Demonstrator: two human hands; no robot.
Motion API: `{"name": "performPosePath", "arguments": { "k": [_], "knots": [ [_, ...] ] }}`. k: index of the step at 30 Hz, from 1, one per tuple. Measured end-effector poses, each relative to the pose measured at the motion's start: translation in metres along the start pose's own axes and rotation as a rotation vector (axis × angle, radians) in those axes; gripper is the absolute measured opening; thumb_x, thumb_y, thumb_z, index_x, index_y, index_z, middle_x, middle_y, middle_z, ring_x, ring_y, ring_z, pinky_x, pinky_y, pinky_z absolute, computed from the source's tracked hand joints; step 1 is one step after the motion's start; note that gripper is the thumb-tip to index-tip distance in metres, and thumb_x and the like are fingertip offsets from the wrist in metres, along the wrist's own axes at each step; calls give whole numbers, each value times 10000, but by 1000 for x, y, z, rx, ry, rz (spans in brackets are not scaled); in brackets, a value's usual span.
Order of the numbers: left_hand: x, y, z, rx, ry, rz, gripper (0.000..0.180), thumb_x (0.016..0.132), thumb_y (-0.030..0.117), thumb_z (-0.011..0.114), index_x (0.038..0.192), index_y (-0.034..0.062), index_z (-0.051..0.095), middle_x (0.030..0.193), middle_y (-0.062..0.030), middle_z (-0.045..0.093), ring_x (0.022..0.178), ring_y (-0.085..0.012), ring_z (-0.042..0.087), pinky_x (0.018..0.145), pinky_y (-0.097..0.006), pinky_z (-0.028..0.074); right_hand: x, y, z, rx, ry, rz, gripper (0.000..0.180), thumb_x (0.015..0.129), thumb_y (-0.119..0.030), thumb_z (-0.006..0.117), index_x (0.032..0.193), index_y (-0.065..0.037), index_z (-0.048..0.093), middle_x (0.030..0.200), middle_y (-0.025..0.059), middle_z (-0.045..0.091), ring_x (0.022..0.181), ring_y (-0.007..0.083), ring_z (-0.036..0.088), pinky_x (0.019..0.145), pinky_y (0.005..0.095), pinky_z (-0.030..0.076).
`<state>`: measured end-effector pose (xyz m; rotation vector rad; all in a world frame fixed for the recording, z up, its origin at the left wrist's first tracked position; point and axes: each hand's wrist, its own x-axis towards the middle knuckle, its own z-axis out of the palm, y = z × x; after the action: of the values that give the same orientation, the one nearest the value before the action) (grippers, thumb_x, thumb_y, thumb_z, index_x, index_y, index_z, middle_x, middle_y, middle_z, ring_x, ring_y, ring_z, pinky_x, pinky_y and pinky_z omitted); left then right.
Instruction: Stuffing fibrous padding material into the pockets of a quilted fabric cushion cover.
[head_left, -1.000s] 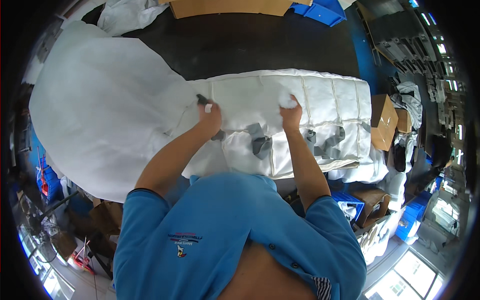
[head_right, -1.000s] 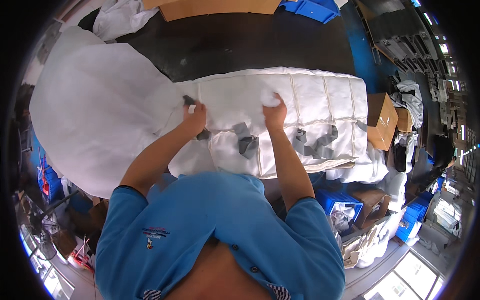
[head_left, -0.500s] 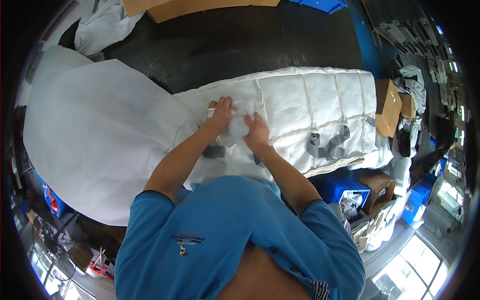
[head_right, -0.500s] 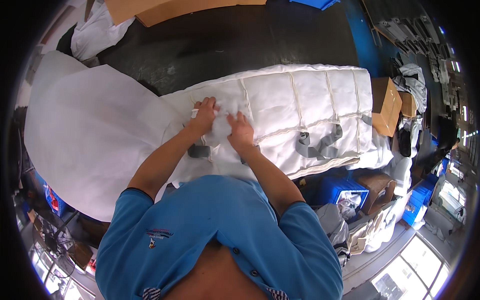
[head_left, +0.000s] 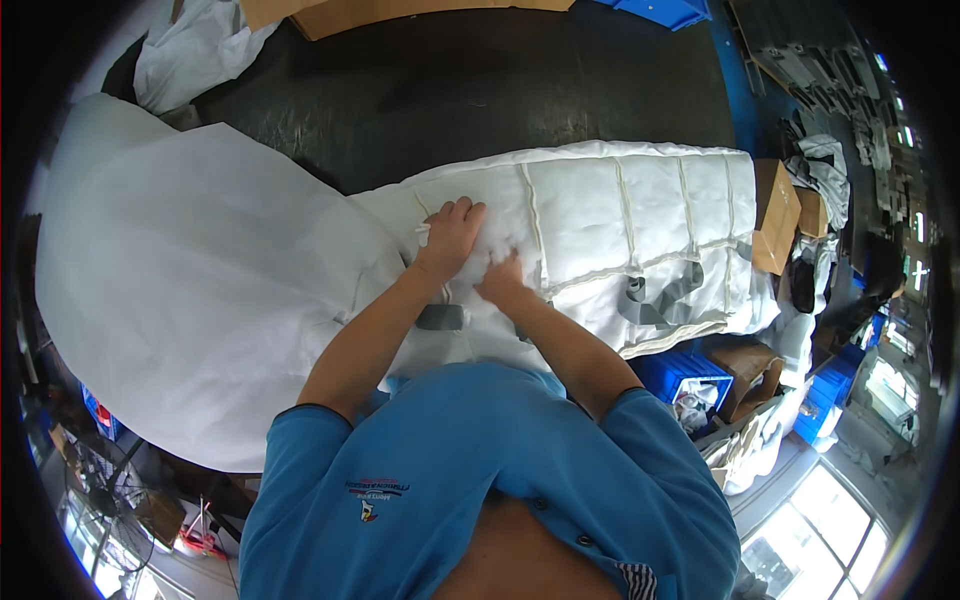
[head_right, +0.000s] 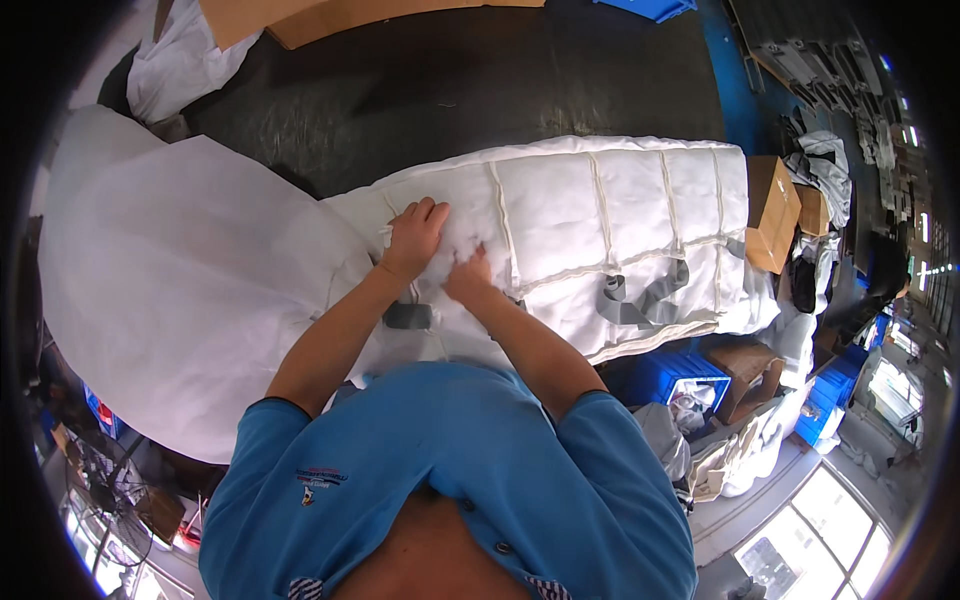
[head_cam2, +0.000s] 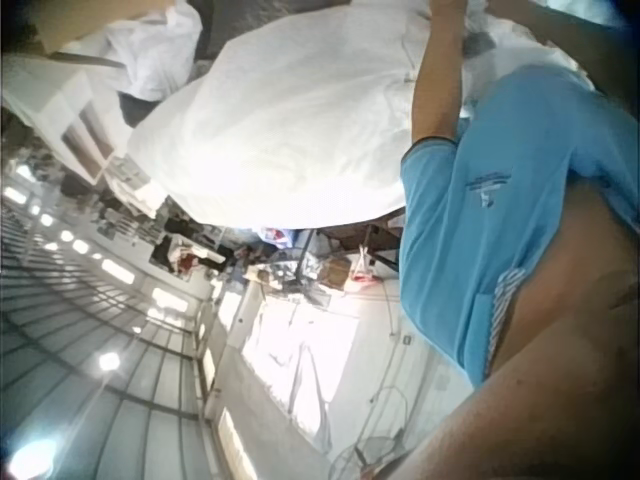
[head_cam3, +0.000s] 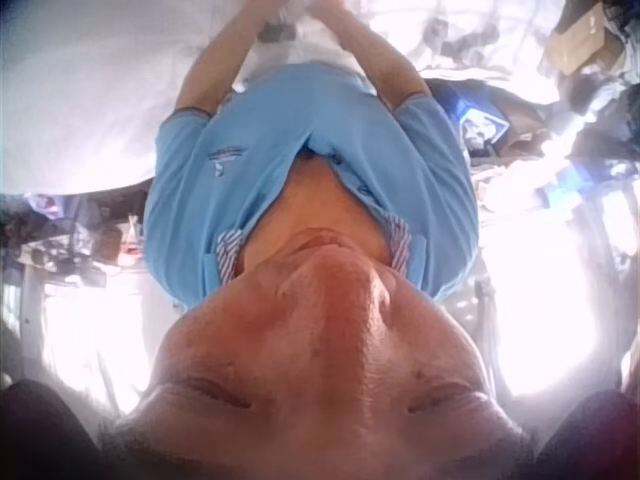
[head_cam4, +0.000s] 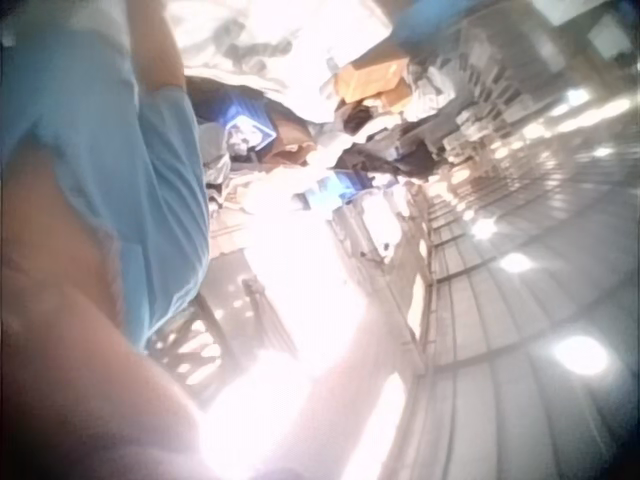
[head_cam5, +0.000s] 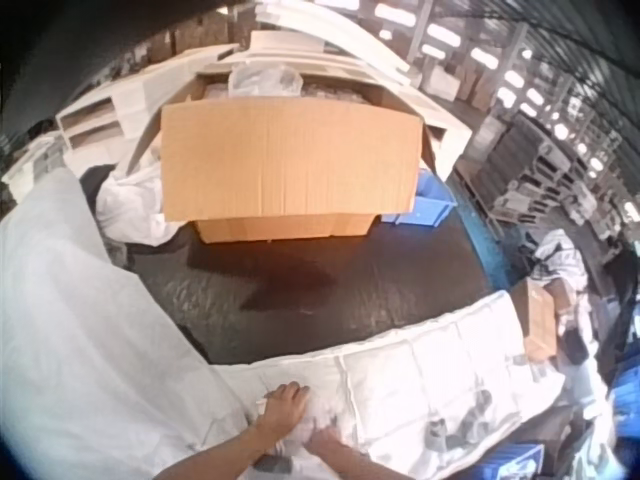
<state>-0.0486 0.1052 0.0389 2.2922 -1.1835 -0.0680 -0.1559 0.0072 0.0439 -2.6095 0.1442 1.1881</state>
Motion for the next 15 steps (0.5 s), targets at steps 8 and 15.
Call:
{"name": "performPosePath", "arguments": {
  "k": [8, 15],
  "knots": [
    [1, 3, -10, 19, 2, -94, 257, 786, 88, 640, 1034, 101, 572, 947, -88, 567, 822, -289, 628, 638, -420, 551, 20, -3, -18, -18, -92, -10, 417, 824, -224, 669, 1180, -11, 712, 1401, 253, 541, 1336, 461, 458, 1115, 596, 343],
    [2, 32, -26, -18, 18, -136, 214, 805, 109, 650, 1001, 101, 564, 941, -90, 596, 846, -292, 642, 701, -435, 535, -68, 24, -12, 246, 901, -250, 418, 859, -202, 681, 1220, 0, 629, 1285, 241, 596, 1274, 466, 501, 1112, 554, 359]
  ]
}}
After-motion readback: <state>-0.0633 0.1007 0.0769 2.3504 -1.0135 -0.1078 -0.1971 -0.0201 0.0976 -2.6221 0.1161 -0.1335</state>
